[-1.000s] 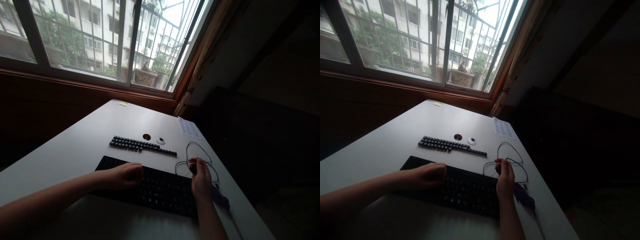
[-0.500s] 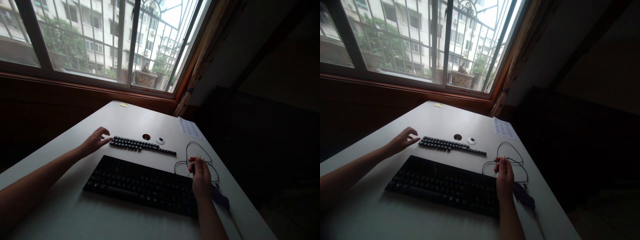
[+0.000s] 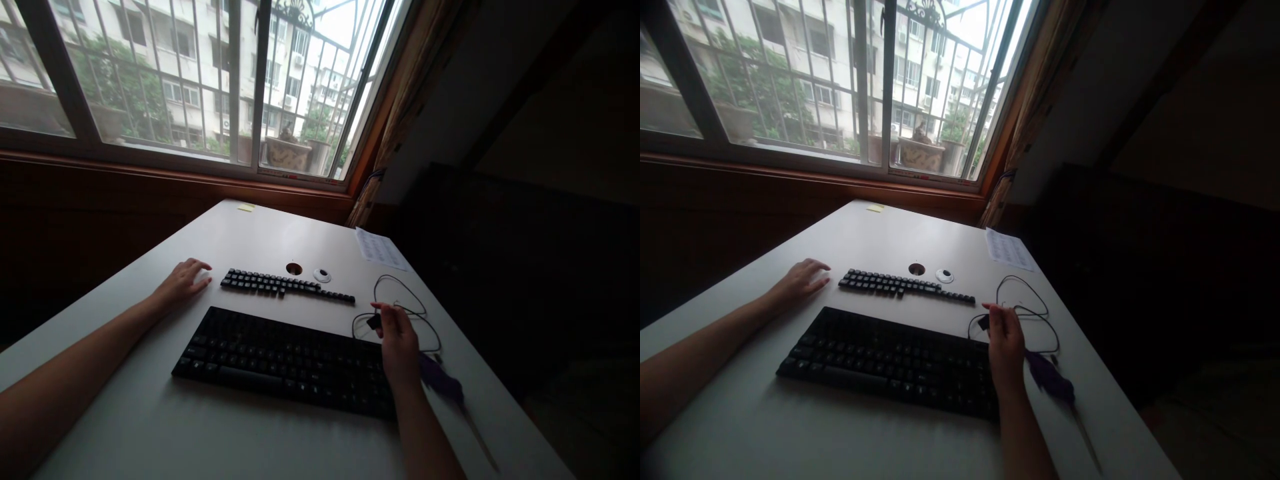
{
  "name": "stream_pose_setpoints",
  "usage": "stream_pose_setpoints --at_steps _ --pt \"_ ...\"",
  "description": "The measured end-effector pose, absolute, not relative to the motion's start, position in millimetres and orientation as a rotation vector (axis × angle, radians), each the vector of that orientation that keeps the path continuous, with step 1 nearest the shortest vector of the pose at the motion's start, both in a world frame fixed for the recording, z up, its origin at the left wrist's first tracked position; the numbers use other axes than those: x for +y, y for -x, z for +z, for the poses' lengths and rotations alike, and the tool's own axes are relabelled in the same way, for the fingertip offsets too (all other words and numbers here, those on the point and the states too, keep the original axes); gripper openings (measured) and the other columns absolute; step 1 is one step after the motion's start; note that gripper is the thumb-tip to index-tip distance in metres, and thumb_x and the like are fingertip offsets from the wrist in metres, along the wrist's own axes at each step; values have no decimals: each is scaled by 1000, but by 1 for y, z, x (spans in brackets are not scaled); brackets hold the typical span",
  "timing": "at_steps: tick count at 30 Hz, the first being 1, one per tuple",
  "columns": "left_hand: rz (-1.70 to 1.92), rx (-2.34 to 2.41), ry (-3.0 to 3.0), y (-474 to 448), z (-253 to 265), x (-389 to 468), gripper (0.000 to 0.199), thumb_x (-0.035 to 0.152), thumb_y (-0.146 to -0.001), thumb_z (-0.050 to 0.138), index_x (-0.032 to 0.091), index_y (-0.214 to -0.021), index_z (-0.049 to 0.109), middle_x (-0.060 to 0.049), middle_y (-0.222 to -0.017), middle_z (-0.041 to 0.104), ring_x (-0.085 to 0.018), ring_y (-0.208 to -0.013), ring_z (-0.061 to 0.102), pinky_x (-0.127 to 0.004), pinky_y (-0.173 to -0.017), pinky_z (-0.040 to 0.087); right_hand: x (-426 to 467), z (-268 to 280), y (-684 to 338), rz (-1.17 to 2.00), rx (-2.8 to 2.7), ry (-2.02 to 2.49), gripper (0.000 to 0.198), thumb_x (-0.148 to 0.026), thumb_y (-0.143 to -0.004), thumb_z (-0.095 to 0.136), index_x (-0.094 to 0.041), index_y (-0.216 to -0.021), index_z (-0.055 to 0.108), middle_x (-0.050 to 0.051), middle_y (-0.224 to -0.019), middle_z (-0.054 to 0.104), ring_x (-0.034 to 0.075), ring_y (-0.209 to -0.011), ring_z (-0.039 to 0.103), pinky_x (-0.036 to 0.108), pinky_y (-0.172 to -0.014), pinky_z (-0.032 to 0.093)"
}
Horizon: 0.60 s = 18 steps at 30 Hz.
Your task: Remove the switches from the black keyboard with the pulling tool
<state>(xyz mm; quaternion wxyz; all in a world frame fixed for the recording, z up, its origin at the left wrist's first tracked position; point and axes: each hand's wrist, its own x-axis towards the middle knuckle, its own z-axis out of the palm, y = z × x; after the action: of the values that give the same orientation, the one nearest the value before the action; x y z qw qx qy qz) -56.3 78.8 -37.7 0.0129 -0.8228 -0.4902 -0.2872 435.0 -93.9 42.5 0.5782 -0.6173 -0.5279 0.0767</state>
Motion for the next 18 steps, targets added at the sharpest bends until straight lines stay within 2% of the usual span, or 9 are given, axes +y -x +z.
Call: stream_pose_setpoints --at_steps 6,11,14,18 --pt "-867 -1457 2624 48 -23 69 30 42 -89 52 20 -104 65 -10 -104 57 -27 -95 54 -42 -86 46 -100 47 -405 464 -1272 1324 34 -50 -92 56 -18 -93 67 1 -70 61 16 -63 60 29 -63 49" --pt "-903 -1350 2874 40 -14 60 24 34 -91 49 18 -98 65 -7 -97 58 -18 -82 58 -30 -73 50 -105 48 -377 640 -1500 1173 21 -40 -90 62 -20 -87 69 1 -79 63 14 -65 61 27 -62 50" --pt "-911 -1265 3018 36 -13 57 21 30 -91 49 18 -96 65 -5 -91 60 -14 -73 58 -24 -66 48 -106 44 -364 646 -1634 1107 19 -38 -89 64 -22 -82 71 2 -85 63 15 -68 60 28 -62 50" --pt "-910 -1203 3098 32 -11 52 20 27 -90 50 18 -98 66 -5 -88 64 -12 -66 56 -22 -61 45 -106 40 -358 584 -1717 1101 15 -37 -88 66 -24 -85 72 2 -84 63 17 -75 60 29 -64 49"
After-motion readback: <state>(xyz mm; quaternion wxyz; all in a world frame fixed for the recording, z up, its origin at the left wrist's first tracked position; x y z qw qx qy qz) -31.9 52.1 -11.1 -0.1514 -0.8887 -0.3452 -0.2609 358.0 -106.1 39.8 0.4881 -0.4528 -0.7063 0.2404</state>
